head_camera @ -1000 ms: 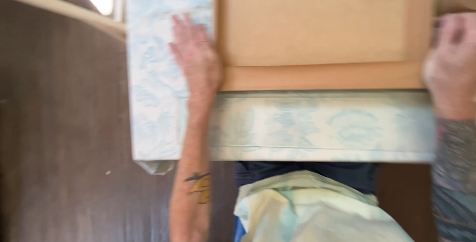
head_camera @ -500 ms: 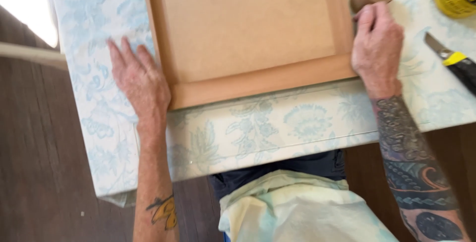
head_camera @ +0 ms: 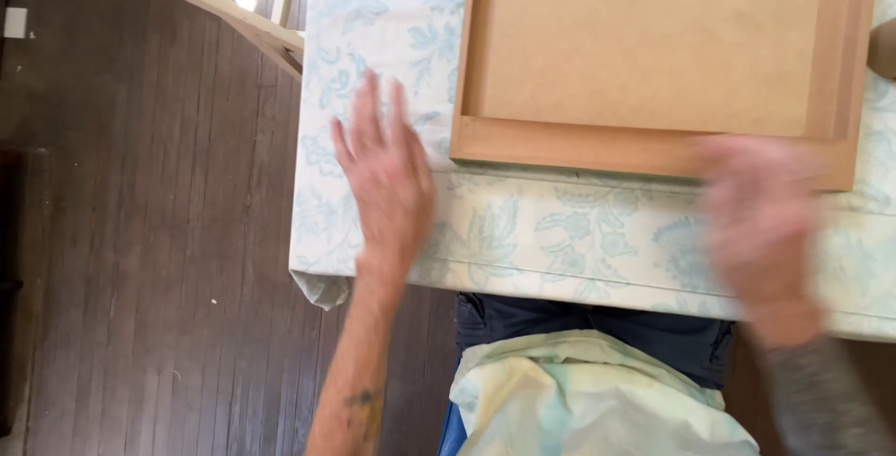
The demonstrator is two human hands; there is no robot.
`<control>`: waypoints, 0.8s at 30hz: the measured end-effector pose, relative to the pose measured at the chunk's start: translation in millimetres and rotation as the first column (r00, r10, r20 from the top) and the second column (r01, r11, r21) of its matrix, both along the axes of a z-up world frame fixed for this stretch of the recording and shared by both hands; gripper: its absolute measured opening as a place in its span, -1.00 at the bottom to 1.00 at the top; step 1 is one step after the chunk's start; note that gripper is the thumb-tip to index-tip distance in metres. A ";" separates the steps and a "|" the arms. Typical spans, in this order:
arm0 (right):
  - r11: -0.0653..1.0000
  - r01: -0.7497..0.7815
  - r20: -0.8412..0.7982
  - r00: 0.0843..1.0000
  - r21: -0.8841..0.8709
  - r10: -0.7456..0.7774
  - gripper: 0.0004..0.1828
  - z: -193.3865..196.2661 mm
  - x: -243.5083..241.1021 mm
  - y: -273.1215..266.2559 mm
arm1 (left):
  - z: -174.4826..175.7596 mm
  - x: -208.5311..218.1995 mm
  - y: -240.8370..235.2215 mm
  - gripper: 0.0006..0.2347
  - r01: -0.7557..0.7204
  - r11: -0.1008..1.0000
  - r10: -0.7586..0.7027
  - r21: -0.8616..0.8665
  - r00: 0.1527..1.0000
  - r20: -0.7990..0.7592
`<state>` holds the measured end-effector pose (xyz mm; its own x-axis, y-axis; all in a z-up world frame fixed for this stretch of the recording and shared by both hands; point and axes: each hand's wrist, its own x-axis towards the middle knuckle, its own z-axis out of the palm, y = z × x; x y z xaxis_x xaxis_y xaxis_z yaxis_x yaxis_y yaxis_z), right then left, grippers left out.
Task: Applying gummed paper tape to the back of a picture frame to seal the backing and glass.
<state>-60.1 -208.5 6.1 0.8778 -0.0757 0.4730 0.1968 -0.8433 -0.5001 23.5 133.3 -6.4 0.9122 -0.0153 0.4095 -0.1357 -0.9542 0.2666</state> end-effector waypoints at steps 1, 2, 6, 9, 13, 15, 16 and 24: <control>0.983 -0.182 -0.032 0.983 0.030 0.182 -0.72 12.2 3.2 37.3 | -1.5 -15.4 -4.0 -0.51 0.047 0.992 -0.036 0.117 0.995 -0.098; 0.933 -0.354 -0.059 0.932 0.067 0.358 -0.61 24.8 4.6 75.3 | -2.6 -31.2 -7.6 -0.39 0.108 0.968 -0.061 0.228 0.978 -0.201; 0.880 -0.470 -0.151 0.877 -0.064 0.457 -0.53 13.7 20.8 153.7 | 6.6 -53.5 -15.3 -0.36 0.161 0.952 -0.129 0.260 0.982 -0.138; 0.847 -0.479 -0.184 0.876 -0.231 0.446 -0.51 12.3 31.7 187.1 | -5.2 -51.1 -7.8 -0.44 0.166 0.919 -0.099 0.359 0.975 -0.200; 0.853 -0.407 -0.114 0.913 -0.327 0.392 -0.35 -4.3 28.1 193.5 | -8.2 -50.6 -7.8 -0.51 0.183 0.905 -0.152 0.384 0.982 -0.111; 0.916 -0.356 -0.043 0.934 -0.182 0.355 -0.30 -13.3 26.5 189.9 | -7.9 -47.8 -7.2 -0.53 0.182 0.914 -0.162 0.361 0.983 -0.085; 0.907 -0.374 -0.071 0.928 -0.195 0.367 -0.26 -14.9 23.7 184.8 | -9.1 -47.2 -6.0 -0.51 0.174 0.907 -0.161 0.383 0.985 -0.066; 0.898 -0.340 -0.140 0.940 -0.279 0.312 -0.22 -3.2 -2.9 108.9 | -2.7 -49.2 -4.3 -0.44 0.204 0.898 -0.184 0.389 0.979 -0.088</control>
